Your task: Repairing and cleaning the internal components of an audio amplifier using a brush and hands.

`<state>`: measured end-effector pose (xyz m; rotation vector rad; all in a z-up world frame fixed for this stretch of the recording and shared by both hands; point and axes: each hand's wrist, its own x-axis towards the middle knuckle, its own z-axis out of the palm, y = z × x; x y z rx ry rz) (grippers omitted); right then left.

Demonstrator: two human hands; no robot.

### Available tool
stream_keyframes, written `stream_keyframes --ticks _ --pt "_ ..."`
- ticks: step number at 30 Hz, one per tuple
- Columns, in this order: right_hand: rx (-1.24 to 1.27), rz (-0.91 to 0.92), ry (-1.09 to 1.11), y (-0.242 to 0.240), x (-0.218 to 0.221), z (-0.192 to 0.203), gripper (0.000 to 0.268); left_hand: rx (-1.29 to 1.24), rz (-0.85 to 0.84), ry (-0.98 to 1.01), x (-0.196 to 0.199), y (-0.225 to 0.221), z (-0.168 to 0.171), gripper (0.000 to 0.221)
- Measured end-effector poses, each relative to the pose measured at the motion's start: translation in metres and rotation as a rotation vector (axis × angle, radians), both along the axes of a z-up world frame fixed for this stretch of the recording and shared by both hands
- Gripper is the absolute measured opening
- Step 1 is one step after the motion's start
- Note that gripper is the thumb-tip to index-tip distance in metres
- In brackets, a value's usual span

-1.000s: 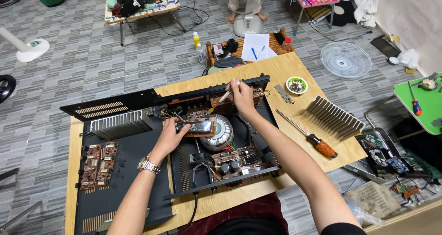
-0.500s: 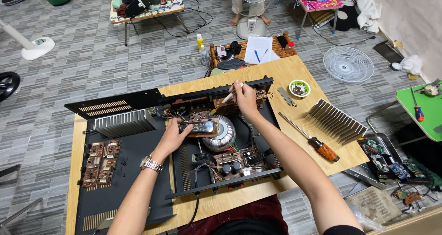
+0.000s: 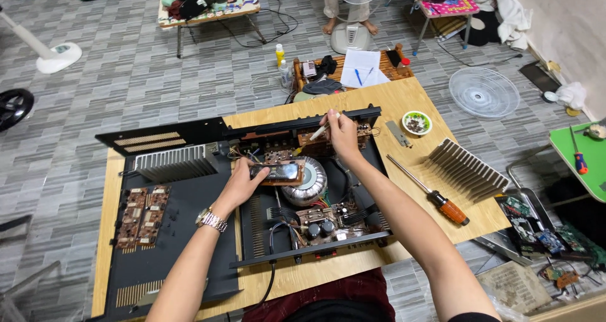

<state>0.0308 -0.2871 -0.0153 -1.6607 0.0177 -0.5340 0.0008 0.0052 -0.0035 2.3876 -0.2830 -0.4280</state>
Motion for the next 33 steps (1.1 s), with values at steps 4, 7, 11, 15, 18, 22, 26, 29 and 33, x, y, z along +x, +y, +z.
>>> stream_keyframes --ticks 4,7,11,15,18,22,26,29,33 --pt "0.000 -0.020 -0.003 0.002 0.002 -0.001 0.045 -0.024 -0.011 -0.023 -0.001 0.002 0.003 0.062" --pt "-0.010 -0.020 0.004 0.000 0.002 -0.004 0.045 -0.030 -0.016 -0.023 -0.002 0.002 0.001 0.061" --pt "-0.074 -0.034 -0.013 -0.007 0.015 -0.020 0.044 -0.044 -0.014 -0.067 0.001 0.005 -0.012 0.060" --pt "-0.102 -0.013 0.014 -0.023 0.036 -0.055 0.041 -0.116 -0.017 -0.131 0.018 0.007 -0.040 0.057" --pt "-0.139 -0.004 -0.007 -0.019 0.027 -0.047 0.045 -0.104 -0.007 -0.141 0.015 0.011 -0.045 0.057" --pt "-0.170 0.003 -0.002 -0.024 0.025 -0.042 0.048 -0.125 -0.012 -0.109 0.004 0.008 -0.029 0.057" --pt "-0.143 0.018 0.008 -0.023 0.022 -0.038 0.050 -0.133 -0.012 -0.088 -0.003 0.007 -0.014 0.058" --pt "-0.126 0.046 -0.002 -0.023 0.020 -0.038 0.048 -0.134 -0.008 -0.111 0.003 0.008 -0.027 0.060" --pt "-0.164 0.028 0.009 -0.024 0.023 -0.042 0.046 -0.148 -0.009 -0.130 0.004 0.012 -0.032 0.062"
